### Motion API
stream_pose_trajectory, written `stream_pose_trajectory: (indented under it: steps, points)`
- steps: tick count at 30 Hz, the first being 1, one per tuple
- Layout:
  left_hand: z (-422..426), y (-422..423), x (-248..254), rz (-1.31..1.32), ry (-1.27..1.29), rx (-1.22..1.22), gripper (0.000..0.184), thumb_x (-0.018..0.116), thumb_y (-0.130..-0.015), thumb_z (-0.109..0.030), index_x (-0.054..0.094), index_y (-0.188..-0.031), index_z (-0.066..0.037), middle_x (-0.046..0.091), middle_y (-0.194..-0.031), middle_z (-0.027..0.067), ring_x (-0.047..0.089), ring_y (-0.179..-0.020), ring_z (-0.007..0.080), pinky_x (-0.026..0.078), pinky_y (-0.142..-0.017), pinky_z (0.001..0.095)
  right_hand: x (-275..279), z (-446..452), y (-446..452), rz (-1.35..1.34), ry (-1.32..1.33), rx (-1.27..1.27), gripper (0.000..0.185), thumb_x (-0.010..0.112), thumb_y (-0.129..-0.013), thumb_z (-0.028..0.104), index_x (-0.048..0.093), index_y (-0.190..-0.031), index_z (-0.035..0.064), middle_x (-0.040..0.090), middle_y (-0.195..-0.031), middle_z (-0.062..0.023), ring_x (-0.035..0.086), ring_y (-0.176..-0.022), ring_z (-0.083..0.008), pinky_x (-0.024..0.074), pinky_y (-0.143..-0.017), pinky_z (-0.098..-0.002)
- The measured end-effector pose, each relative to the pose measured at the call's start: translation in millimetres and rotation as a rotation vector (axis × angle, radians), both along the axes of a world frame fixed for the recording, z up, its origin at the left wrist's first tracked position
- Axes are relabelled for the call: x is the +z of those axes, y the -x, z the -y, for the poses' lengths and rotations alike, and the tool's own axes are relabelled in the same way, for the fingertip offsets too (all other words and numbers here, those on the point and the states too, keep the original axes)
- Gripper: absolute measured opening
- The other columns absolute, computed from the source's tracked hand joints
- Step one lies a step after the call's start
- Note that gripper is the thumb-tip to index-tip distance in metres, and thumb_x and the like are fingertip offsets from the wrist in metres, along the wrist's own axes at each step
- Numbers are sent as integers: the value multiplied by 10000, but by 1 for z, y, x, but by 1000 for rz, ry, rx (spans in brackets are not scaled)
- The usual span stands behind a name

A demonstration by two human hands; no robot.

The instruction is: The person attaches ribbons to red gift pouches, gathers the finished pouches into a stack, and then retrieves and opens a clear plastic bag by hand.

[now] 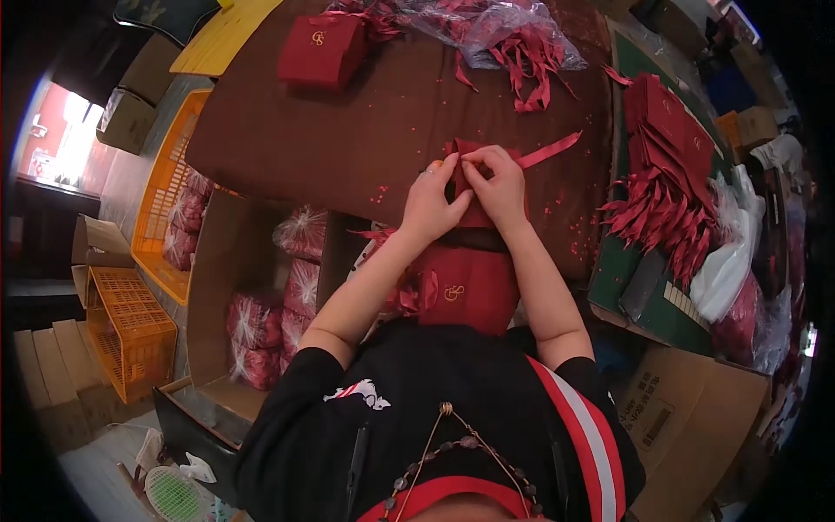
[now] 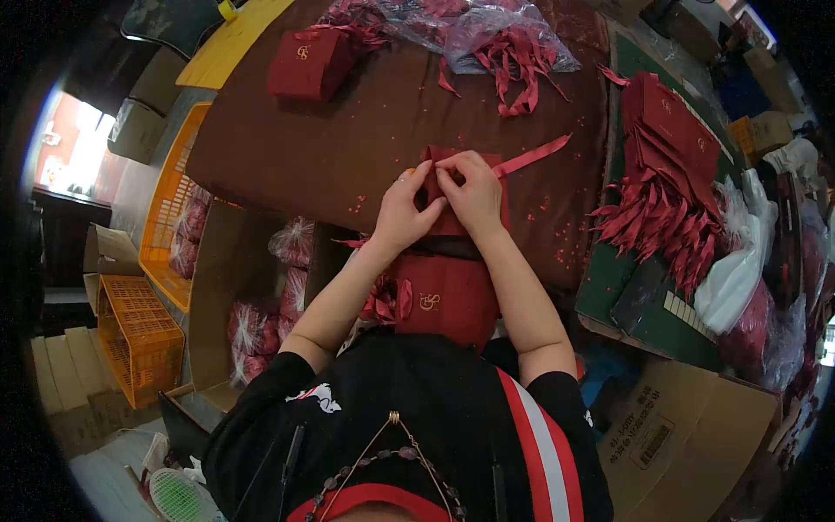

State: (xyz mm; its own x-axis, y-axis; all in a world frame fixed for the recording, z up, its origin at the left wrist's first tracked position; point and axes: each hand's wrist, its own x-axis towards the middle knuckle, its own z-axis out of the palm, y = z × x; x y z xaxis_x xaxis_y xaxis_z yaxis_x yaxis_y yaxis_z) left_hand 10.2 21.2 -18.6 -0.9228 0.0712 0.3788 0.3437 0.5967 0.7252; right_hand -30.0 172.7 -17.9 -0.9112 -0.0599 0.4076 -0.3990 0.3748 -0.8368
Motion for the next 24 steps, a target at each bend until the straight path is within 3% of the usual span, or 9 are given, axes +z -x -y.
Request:
stream_pose_trajectory:
  steps: [2,3,6,7,10,14,19,22,24]
  points:
    - [11,10,-6,101,-164,-156,528,664,-851,-94,546,-1357,0,608,-1105,198,628,-996,307,499,-852,360,7,-3,1,-127,-177,-109,118,746,-840,95,730,-946,45,633,-907,-28,603,-699,-108,479,-631,-238]
    - [14,14,-2,149,-252,-183,428,625,-890,-66,596,-1312,-3,604,-1023,150,610,-929,238,484,-811,314,17,-4,-1,-20,-153,-110,99,760,-821,90,732,-906,47,607,-919,-22,581,-708,-101,462,-611,-246]
    - [20,29,-12,113,-219,-193,362,612,-913,-57,639,-1272,-17,596,-999,105,591,-900,198,475,-794,288,7,-10,3,109,-106,-74,105,771,-801,139,744,-869,64,611,-901,-43,627,-693,-147,509,-633,-298]
    - [21,31,-10,158,-264,-178,311,629,-881,-75,706,-1182,-58,632,-1046,161,635,-984,289,513,-830,350,8,-10,4,107,-105,-73,105,771,-801,139,744,-869,64,611,-901,-43,627,-693,-147,509,-633,-298]
    - [24,46,-4,143,-256,-228,307,636,-882,-83,712,-1180,-73,631,-1069,151,635,-997,276,513,-839,353,6,-13,3,193,47,-15,90,771,-814,121,751,-865,50,612,-903,-38,616,-682,-120,505,-625,-284]
    - [11,50,-4,48,49,-27,185,678,-840,-108,720,-1018,-79,629,-1074,123,631,-990,322,525,-814,413,-2,-18,9,156,46,21,122,777,-818,113,747,-913,42,607,-905,-39,598,-675,-114,511,-638,-285]
    - [14,55,3,-92,346,-66,92,671,-852,-130,681,-933,-86,611,-1029,105,633,-933,328,535,-783,433,0,-21,3,75,-182,-46,266,801,-776,111,687,-1008,49,591,-1018,-52,606,-763,-153,521,-714,-307]
    - [27,59,-1,-118,559,-48,68,660,-864,-147,684,-917,-114,609,-1012,100,635,-931,324,538,-773,447,1,-20,0,107,-216,-31,350,811,-750,101,631,-1047,57,557,-1114,-71,619,-865,-214,523,-775,-346]
    - [53,65,2,-64,599,26,71,652,-873,-165,700,-891,-115,615,-1006,86,636,-928,334,541,-754,452,-5,-23,0,-92,-293,-88,364,815,-743,88,613,-1045,58,537,-1132,-91,624,-917,-264,525,-798,-384]
